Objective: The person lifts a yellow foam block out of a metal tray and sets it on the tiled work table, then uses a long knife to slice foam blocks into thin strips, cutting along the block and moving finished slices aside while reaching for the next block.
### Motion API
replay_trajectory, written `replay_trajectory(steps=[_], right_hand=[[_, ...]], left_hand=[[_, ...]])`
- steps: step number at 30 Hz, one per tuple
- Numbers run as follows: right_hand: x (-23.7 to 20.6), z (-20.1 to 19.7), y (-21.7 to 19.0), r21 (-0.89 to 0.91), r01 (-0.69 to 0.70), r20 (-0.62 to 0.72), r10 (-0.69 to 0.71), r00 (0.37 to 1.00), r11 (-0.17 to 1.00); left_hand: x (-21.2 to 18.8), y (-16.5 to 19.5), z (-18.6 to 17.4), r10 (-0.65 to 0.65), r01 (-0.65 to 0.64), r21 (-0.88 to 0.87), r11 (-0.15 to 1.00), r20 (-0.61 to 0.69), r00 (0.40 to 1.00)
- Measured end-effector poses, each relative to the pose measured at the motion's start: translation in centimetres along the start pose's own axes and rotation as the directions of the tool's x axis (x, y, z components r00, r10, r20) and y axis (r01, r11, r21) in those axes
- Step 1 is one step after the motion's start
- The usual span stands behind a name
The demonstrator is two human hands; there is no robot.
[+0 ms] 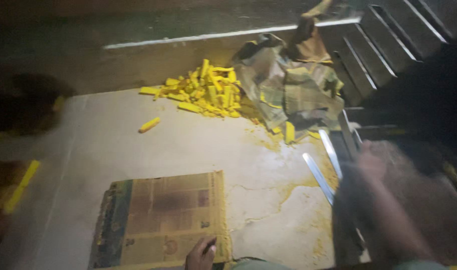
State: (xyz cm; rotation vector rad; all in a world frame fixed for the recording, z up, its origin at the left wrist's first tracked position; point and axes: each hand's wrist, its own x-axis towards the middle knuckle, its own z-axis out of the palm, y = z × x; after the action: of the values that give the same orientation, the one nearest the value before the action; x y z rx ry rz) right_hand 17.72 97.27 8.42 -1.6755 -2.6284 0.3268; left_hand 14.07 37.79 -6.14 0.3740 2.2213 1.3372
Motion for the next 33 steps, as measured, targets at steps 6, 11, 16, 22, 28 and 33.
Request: replay_trajectory(steps=[6,11,16,22,28,33], right_hand=[[-4.9,2.0,-2.5,-0.104,-0.050,-0.052,0.045,0.998,0.993],[-15.7,9.2,-8.4,-0.288,0.252,-0.395,-0.355,0.847,0.924],[-31.7,18.4,-17.6,-0.077,0.373,0.041,-0.371,0.928,0.925],[-36.8,19.2,-22.0,-0.129,0.485,0.080,-0.478,0.875,0.865],[-34.3,20.6,-21.3,-0.070,0.433,0.198,-0.413,0.889,0.898],[-33.5,22.0,-20.6,-0.174,0.467,0.195,-0.434,0.879,0.867]], left_hand=[[-2.0,0.2,-7.7,0.150,-0.128,0.209,0.969,-0.090,0.985],[-0.9,4.0,-21.2,-0.065,0.075,0.062,0.995,-0.157,0.985],[5.6,2.4,-33.9,0.100,-0.044,0.192,0.980,-0.295,0.950],[14.2,-3.5,-41.5,0.379,-0.184,0.481,0.857,-0.346,0.858],[19.0,-6.4,-43.2,0.052,-0.007,0.327,0.945,-0.130,0.990],[17.1,-5.7,-41.6,0.291,-0.161,0.521,0.838,-0.177,0.940]])
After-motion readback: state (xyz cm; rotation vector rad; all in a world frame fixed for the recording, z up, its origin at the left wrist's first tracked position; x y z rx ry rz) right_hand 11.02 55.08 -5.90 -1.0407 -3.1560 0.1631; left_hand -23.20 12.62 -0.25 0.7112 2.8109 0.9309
